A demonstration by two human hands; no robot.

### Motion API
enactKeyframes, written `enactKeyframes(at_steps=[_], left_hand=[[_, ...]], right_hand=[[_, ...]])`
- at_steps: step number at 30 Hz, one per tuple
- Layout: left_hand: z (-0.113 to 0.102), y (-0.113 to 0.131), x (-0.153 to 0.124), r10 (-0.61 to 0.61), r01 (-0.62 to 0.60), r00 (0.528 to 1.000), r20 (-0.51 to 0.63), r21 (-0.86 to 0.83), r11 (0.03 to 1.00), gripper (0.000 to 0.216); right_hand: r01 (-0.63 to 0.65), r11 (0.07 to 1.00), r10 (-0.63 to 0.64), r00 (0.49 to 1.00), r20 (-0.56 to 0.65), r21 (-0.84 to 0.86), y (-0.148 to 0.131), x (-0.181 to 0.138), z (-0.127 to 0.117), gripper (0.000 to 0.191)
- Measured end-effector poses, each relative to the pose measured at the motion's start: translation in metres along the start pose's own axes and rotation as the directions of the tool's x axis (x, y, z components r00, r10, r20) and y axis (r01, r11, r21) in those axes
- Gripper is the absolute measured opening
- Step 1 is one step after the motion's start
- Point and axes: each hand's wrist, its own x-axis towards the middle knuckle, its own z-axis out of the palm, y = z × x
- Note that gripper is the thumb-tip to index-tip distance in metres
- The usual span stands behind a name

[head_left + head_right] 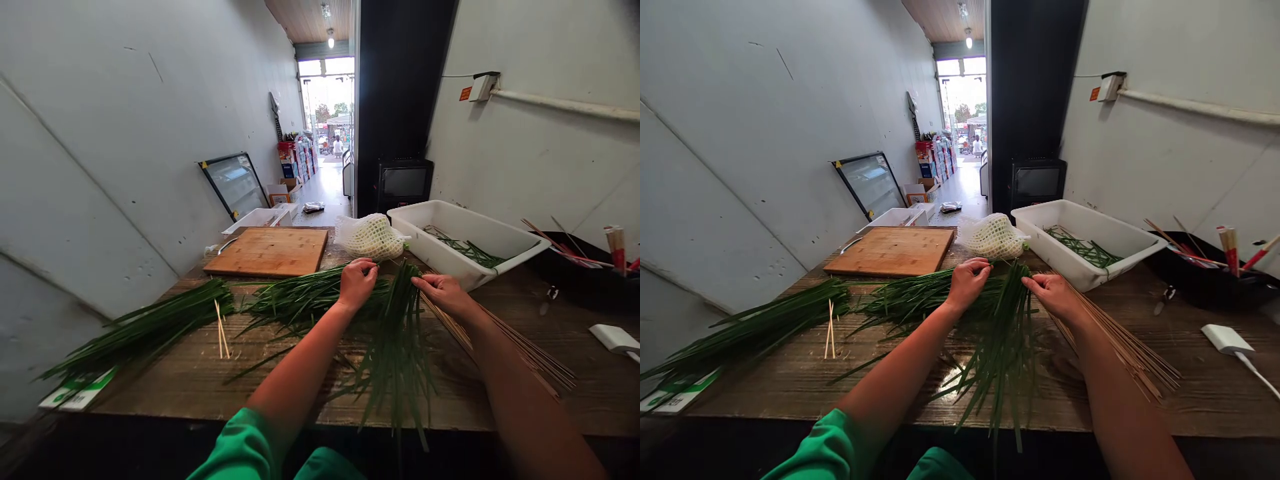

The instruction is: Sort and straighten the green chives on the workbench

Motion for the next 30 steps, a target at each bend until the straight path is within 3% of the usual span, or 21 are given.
enactKeyframes(at_steps=[2, 8, 12, 30], left_hand=[[0.0, 0.0, 0.001, 0.022, -0.022, 0.999, -0.032, -0.009, 1.0, 0.014], [0.002, 0.0, 0.002, -0.124, 0.132, 0.991, 0.052, -0.232, 0.964, 0.02], [0.002, 0.003, 0.001, -0.134, 0.146, 0.989, 0.059, -0.322, 0.935, 0.02], [0.003, 0.009, -0.001, -0.145, 0.138, 0.989, 0.013, -0.394, 0.909, 0.019]], right_hand=[[0.01, 1.0, -0.01, 1.0, -0.009, -0.009, -0.002, -0.001, 0.0, 0.053], [0.02, 1.0, -0.02, 1.0, 0.014, 0.015, -0.01, -0.003, 0.003, 0.052], [0.014, 1.0, -0.014, 1.0, 0.02, 0.008, -0.015, -0.002, 0.005, 0.051], [-0.001, 1.0, 0.001, 1.0, 0.032, -0.004, -0.017, -0.003, 0.006, 0.051]])
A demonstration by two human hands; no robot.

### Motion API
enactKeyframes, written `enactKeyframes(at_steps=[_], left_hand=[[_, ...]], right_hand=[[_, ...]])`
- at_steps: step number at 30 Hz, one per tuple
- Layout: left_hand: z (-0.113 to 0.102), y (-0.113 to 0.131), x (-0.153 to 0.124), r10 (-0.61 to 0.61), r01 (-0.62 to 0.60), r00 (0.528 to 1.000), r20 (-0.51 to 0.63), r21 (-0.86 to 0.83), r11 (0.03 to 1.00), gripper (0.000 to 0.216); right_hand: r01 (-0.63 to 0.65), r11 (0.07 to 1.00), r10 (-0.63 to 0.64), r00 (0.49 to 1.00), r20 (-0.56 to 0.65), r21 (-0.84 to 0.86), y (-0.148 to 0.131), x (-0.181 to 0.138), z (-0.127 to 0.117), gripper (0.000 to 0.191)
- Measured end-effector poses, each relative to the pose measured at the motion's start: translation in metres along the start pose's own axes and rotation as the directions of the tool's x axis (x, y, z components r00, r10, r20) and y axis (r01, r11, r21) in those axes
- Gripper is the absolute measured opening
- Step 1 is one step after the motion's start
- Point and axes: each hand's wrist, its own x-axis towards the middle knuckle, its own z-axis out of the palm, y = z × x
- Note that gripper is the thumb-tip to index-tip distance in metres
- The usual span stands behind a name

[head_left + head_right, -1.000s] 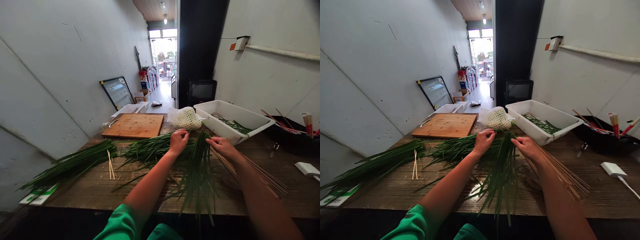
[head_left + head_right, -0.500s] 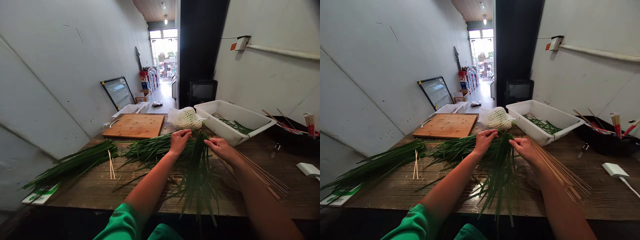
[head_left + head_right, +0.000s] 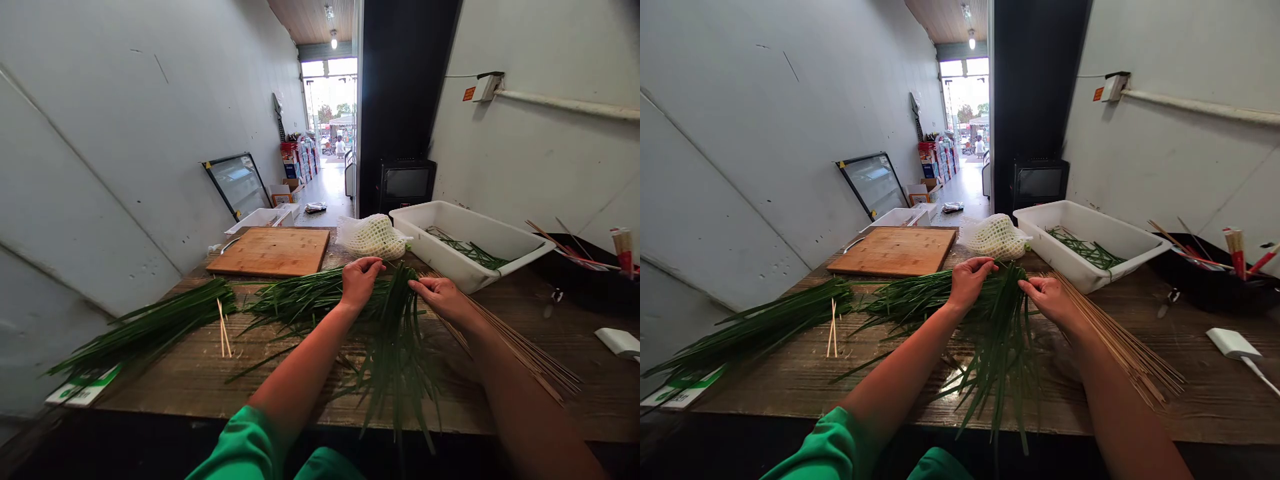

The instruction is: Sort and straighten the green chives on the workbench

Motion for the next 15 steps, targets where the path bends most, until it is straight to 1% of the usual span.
enactKeyframes(at_steps=[4, 8, 15], left_hand=[[0.0004, 0.0015, -0.0007, -0.01, 0.009, 1.0, -0.009, -0.014, 1.0, 0.018], [0.0006, 0.0019, -0.0005, 0.006, -0.006, 1.0, -0.003, -0.005, 1.0, 0.017], [-0.0004, 0.0005, -0.0012, 0.085, -0.086, 0.996, 0.022, 0.093, 0.992, 0.014]], right_hand=[[-0.007, 1.0, 0.007, 1.0, -0.006, -0.003, -0.0007, -0.0008, 0.0004, 0.05], [-0.013, 1.0, 0.013, 1.0, -0.002, 0.004, -0.0027, -0.0015, -0.0001, 0.05], [0.019, 1.0, -0.019, 1.0, 0.005, -0.022, -0.0003, -0.0003, 0.0002, 0.051]])
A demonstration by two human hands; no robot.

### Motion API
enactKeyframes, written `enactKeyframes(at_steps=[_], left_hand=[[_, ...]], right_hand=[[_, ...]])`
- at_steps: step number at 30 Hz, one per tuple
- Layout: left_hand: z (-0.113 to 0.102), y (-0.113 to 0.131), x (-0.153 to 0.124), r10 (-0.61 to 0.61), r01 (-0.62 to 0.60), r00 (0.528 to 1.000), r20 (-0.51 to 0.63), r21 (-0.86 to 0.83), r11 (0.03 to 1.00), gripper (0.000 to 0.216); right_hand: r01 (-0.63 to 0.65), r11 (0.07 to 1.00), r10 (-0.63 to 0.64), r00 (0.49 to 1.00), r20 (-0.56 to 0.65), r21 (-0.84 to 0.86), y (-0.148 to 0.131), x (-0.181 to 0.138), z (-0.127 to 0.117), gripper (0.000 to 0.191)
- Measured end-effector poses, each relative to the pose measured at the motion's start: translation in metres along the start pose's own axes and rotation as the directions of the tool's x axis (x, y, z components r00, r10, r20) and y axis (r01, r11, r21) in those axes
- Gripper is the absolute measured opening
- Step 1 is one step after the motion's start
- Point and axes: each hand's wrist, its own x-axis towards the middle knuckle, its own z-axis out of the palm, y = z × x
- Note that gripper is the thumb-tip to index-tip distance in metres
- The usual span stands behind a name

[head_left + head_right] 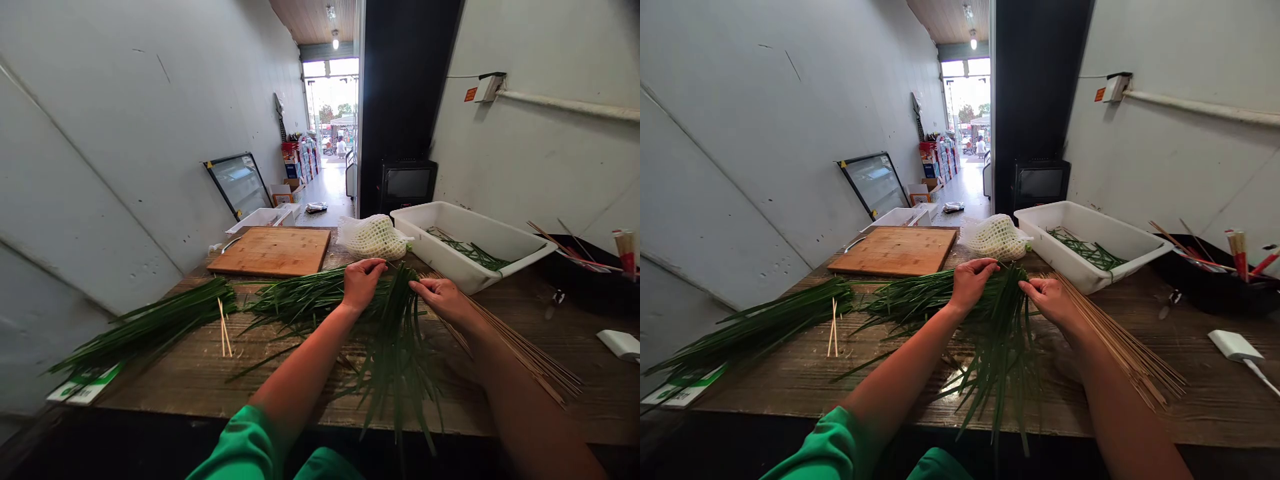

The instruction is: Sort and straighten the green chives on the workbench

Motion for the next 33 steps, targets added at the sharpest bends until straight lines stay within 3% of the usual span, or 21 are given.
enactKeyframes(at_steps=[3, 7, 10, 12, 17, 21, 26, 29, 33], left_hand=[[0.003, 0.001, -0.005, 0.055, -0.057, 0.998, 0.028, 0.07, 0.996, 0.012], [0.001, 0.004, -0.005, 0.119, -0.141, 0.974, 0.192, 0.107, 0.984, 0.016], [-0.015, 0.002, 0.005, 0.093, -0.122, 0.987, 0.134, 0.231, 0.965, 0.019], [-0.027, -0.001, 0.012, 0.068, -0.107, 0.992, 0.107, 0.418, 0.902, 0.014], [-0.037, -0.008, 0.011, -0.109, -0.209, 0.934, 0.342, 0.765, 0.609, 0.008], [-0.027, -0.009, 0.002, -0.158, -0.284, 0.899, 0.408, 0.819, 0.499, 0.008], [-0.017, -0.011, -0.004, -0.114, -0.406, 0.862, 0.495, 0.806, 0.43, 0.014], [-0.015, -0.011, -0.004, -0.077, -0.387, 0.877, 0.474, 0.793, 0.47, 0.015], [-0.012, -0.015, 0.0, 0.006, -0.191, 0.955, 0.295, 0.603, 0.774, 0.016]], right_hand=[[0.008, 1.0, -0.008, 1.0, -0.015, -0.003, 0.002, 0.001, 0.002, 0.052], [-0.005, 1.0, 0.006, 0.999, -0.046, 0.015, 0.004, 0.002, 0.002, 0.054], [-0.028, 0.999, 0.031, 0.998, -0.06, 0.035, 0.005, 0.002, 0.0, 0.055], [-0.044, 0.999, 0.045, 0.997, -0.055, 0.032, 0.007, 0.002, -0.002, 0.055], [-0.062, 0.997, 0.064, 0.997, -0.049, 0.041, 0.011, 0.003, -0.003, 0.056], [-0.08, 0.996, 0.081, 0.996, -0.041, 0.036, 0.011, 0.003, -0.002, 0.055], [-0.089, 0.995, 0.09, 0.996, -0.02, 0.038, 0.009, 0.002, -0.002, 0.054], [-0.088, 0.996, 0.089, 0.996, -0.015, 0.029, 0.009, 0.002, -0.003, 0.053], [-0.059, 0.998, 0.059, 0.998, -0.012, 0.03, 0.01, 0.002, -0.003, 0.054]])
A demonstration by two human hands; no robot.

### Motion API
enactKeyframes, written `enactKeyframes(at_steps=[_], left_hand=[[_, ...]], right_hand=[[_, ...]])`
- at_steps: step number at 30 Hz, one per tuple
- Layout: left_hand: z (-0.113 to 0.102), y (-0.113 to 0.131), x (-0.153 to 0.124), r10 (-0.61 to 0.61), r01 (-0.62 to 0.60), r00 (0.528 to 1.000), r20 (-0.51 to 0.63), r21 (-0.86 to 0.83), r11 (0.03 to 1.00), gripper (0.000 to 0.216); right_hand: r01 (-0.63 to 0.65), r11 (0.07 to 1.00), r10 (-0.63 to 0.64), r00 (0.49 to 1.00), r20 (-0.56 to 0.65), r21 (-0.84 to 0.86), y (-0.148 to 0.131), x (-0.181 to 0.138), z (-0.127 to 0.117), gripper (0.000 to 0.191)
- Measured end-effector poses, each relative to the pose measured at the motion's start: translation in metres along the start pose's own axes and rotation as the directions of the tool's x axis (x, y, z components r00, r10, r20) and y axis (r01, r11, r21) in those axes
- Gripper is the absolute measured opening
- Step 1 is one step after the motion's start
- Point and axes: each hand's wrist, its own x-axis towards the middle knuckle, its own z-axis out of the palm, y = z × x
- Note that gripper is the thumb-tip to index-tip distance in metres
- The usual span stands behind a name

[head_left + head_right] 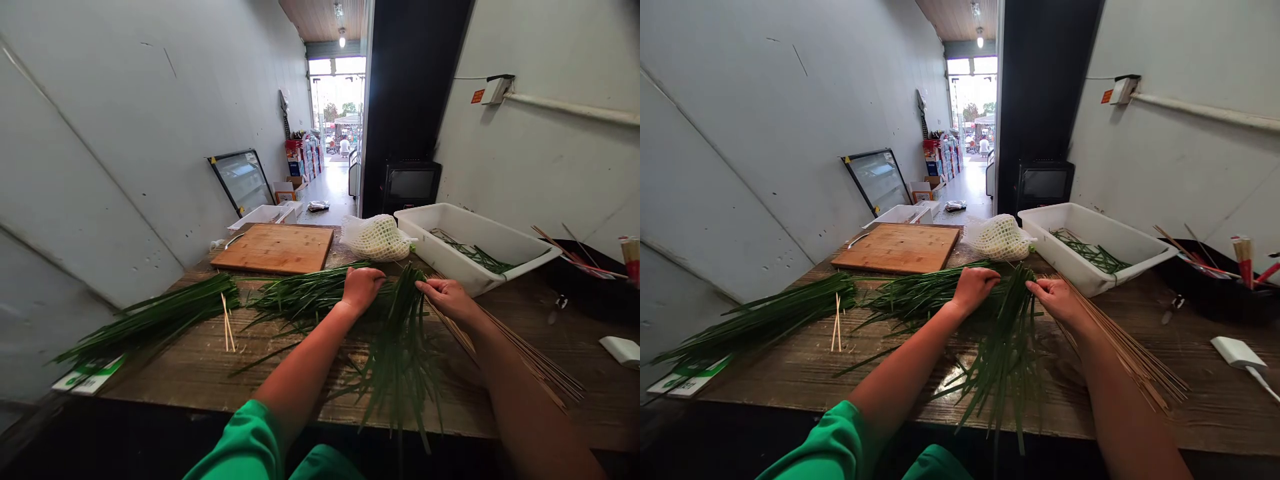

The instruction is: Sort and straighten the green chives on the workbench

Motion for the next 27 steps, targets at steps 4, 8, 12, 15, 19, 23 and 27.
enactKeyframes(at_steps=[4, 8, 12, 15, 19, 23, 27], left_hand=[[0.009, -0.002, 0.006, -0.175, 0.117, 0.981, -0.086, -0.46, 0.88, 0.018], [0.014, 0.001, 0.008, -0.2, 0.105, 0.976, -0.088, -0.612, 0.784, 0.02], [0.015, 0.006, 0.008, -0.19, 0.084, 0.976, -0.107, -0.618, 0.782, 0.021], [0.015, 0.009, 0.008, -0.188, 0.083, 0.977, -0.102, -0.63, 0.772, 0.021], [0.013, 0.012, 0.007, -0.201, 0.077, 0.972, -0.121, -0.644, 0.761, 0.022], [0.01, 0.015, 0.006, -0.206, 0.071, 0.969, -0.139, -0.638, 0.767, 0.023], [0.009, 0.015, 0.005, -0.196, 0.058, 0.969, -0.153, -0.627, 0.777, 0.022]], right_hand=[[0.023, 1.0, -0.023, 1.0, -0.001, 0.001, 0.001, 0.001, 0.002, 0.054], [0.029, 0.999, -0.029, 1.0, -0.013, -0.016, -0.001, 0.001, 0.004, 0.052], [0.017, 1.0, -0.017, 1.0, -0.003, -0.012, -0.007, -0.002, 0.004, 0.05], [0.028, 1.0, -0.028, 1.0, 0.003, 0.005, -0.01, -0.003, 0.004, 0.049], [0.034, 0.999, -0.034, 0.999, 0.014, -0.008, -0.009, -0.002, 0.003, 0.05], [0.035, 0.999, -0.035, 0.999, 0.011, -0.023, -0.009, -0.002, 0.004, 0.051], [0.03, 0.999, -0.029, 0.999, 0.014, -0.012, -0.009, -0.002, 0.004, 0.051]])
